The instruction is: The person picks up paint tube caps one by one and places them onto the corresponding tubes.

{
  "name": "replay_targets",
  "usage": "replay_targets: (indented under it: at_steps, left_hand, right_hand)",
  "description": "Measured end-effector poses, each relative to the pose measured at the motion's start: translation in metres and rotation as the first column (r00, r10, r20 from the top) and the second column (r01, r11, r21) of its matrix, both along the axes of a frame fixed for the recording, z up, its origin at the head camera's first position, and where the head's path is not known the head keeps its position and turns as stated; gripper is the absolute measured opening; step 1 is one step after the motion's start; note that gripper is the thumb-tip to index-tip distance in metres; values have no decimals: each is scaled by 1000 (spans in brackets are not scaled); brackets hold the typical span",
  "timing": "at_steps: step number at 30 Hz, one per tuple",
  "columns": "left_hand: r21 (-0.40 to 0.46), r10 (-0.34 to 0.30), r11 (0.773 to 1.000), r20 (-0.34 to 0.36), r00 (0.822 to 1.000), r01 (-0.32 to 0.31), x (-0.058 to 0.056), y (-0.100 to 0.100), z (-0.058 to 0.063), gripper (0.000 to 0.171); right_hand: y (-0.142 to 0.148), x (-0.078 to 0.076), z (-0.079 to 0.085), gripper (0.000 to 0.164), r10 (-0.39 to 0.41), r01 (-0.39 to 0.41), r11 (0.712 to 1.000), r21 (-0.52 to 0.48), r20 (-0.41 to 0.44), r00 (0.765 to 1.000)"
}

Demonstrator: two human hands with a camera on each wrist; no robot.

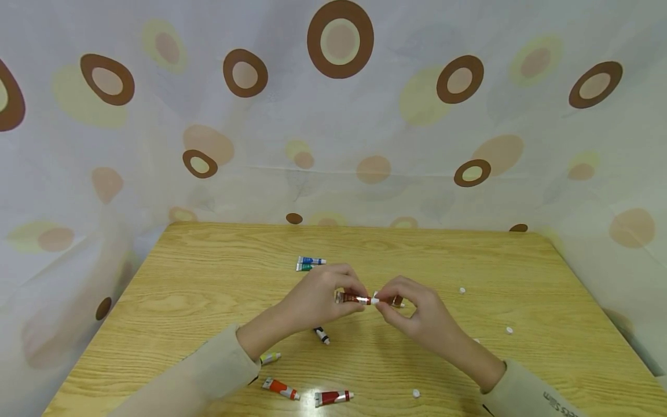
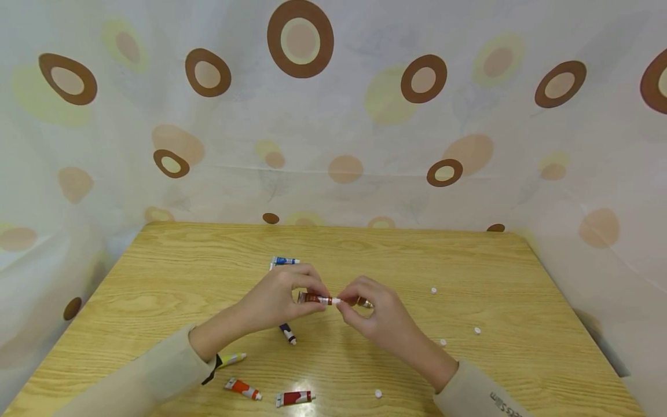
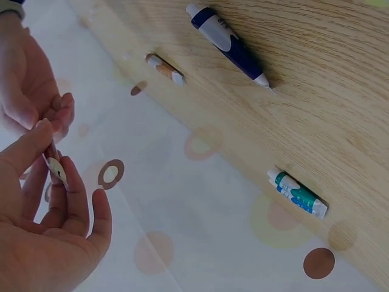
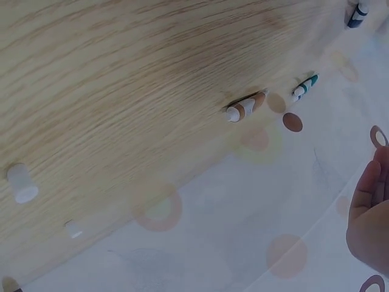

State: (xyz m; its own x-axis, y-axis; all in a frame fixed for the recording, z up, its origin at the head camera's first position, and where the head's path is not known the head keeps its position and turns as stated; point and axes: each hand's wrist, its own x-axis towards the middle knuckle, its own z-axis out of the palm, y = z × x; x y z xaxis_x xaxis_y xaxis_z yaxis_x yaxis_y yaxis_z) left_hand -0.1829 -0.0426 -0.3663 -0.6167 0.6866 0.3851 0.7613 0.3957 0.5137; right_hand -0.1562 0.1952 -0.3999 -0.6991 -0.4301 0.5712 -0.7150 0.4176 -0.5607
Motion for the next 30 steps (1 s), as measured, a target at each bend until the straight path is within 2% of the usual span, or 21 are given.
replay_targets:
  at_steps: [10,20,25,30]
  left_hand:
    - [1,6,1000,6,1000,-6,-1,-1,0,9]
    - [-5,-2,1000,-7,1000,2,-1,0,-1,9]
    - [-14,1,1000,-2,1000,-1,-1,0,-1,8]
    - [-22,13,1000,15,1000,-13,0,0,-1,9]
  right_hand:
    - [-3,-2,1,33,39,-37,999,19,-129,991]
    - [-3,-2,-1,14,36,-35,999,8,-122,992]
    - [-3,-2,0,21,25,-23,999,24,-114,993]
    - [-2,-1,1,32,27,-21,999,43,-144,989]
